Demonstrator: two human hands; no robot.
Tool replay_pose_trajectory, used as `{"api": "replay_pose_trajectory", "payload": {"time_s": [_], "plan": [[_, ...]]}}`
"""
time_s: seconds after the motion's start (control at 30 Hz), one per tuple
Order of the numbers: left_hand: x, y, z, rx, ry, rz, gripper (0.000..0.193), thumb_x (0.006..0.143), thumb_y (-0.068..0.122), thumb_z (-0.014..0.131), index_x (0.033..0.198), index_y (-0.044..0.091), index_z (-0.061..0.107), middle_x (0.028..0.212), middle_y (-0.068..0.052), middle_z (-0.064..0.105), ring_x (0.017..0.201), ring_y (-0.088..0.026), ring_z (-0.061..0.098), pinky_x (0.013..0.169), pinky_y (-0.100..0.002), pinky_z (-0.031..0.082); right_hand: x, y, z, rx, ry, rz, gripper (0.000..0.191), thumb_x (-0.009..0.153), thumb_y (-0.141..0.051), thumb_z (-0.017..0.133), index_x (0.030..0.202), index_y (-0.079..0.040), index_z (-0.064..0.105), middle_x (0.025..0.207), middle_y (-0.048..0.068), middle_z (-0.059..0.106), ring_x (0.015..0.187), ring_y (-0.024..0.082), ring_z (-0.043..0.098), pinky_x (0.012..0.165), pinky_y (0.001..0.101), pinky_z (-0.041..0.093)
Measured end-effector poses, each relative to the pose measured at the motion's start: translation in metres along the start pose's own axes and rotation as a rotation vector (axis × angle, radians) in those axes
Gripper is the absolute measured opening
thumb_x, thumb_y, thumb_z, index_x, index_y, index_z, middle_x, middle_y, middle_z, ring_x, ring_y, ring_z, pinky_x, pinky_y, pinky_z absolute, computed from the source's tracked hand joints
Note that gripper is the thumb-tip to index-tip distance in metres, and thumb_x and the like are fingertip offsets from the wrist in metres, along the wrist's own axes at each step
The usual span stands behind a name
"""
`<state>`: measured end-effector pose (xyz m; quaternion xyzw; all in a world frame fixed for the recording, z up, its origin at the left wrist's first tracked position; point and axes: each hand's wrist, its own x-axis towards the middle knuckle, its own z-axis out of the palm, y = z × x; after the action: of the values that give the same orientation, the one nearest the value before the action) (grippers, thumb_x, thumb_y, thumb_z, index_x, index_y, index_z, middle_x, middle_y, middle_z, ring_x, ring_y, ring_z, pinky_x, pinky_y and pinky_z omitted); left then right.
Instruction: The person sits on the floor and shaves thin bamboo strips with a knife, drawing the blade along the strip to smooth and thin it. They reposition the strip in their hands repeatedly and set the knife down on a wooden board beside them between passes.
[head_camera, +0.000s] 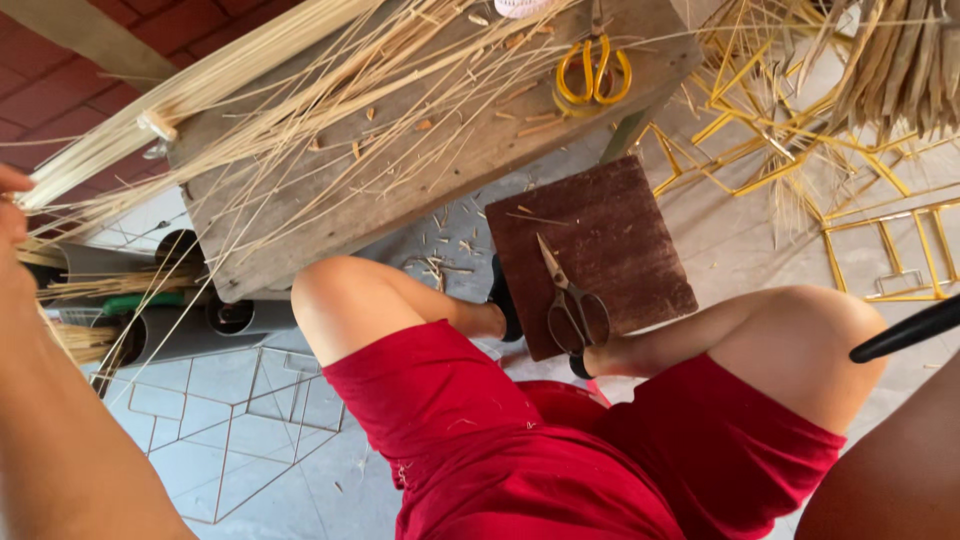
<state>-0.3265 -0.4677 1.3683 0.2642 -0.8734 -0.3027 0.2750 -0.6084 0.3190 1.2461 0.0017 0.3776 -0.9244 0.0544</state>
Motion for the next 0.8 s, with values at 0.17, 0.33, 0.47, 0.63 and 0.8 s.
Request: {"api": "replay_pose_trajectory", "payload": {"time_s": [0.17,0.33,0.47,0.63,0.8], "plan": [[0.032,0.058,0.053,-0.031,-0.013,-0.028,0.023,0.117,0.019,0.045,0.125,0.01,0.064,0.095,-0.003,0.07,0.064,-0.002,0.061,0.041,-0.023,0.03,0.016,0.012,0.046,-0.06,0.021,0.011,0.013,0.118,-0.007,0.055,0.129,-0.006,0.062,0.086,0.004,0.065,0.062,0.008,0.052,0.059,0.0213,0.04],[0.049,0.092,0.122,0.262,-0.178,-0.136,0.023,0.118,0.026,0.05,0.116,0.018,0.071,0.081,0.001,0.071,0.057,-0.013,0.062,0.046,-0.03,0.044,0.015,0.038,0.066,-0.295,-0.006,0.069,0.016,0.118,-0.004,0.055,0.131,-0.003,0.061,0.086,0.006,0.066,0.061,0.01,0.051,0.062,0.0247,0.041],[0.057,0.077,0.16,0.596,-0.128,0.124,0.015,0.112,0.028,0.063,0.109,0.021,0.076,0.083,-0.007,0.076,0.08,-0.028,0.068,0.071,-0.048,0.049,0.018,0.035,0.056,-0.256,0.055,0.057,0.018,0.115,-0.004,0.058,0.132,0.0,0.063,0.085,0.01,0.066,0.061,0.014,0.052,0.06,0.0271,0.04],[0.062,0.059,0.182,0.707,-0.178,0.104,0.013,0.11,0.02,0.063,0.111,0.021,0.075,0.11,-0.013,0.072,0.1,-0.037,0.067,0.08,-0.052,0.048,0.02,0.042,0.038,-0.346,0.003,0.074,0.013,0.119,-0.002,0.056,0.131,0.001,0.059,0.087,0.011,0.066,0.064,0.015,0.052,0.062,0.0278,0.041],[0.063,0.052,0.203,0.751,-0.029,0.198,0.024,0.091,0.017,0.077,0.115,0.02,0.075,0.114,-0.01,0.066,0.111,-0.036,0.061,0.092,-0.056,0.044,0.02,0.044,0.036,-0.376,0.034,0.099,0.012,0.12,-0.004,0.059,0.13,0.002,0.06,0.086,0.01,0.065,0.063,0.015,0.053,0.063,0.0293,0.042]]}}
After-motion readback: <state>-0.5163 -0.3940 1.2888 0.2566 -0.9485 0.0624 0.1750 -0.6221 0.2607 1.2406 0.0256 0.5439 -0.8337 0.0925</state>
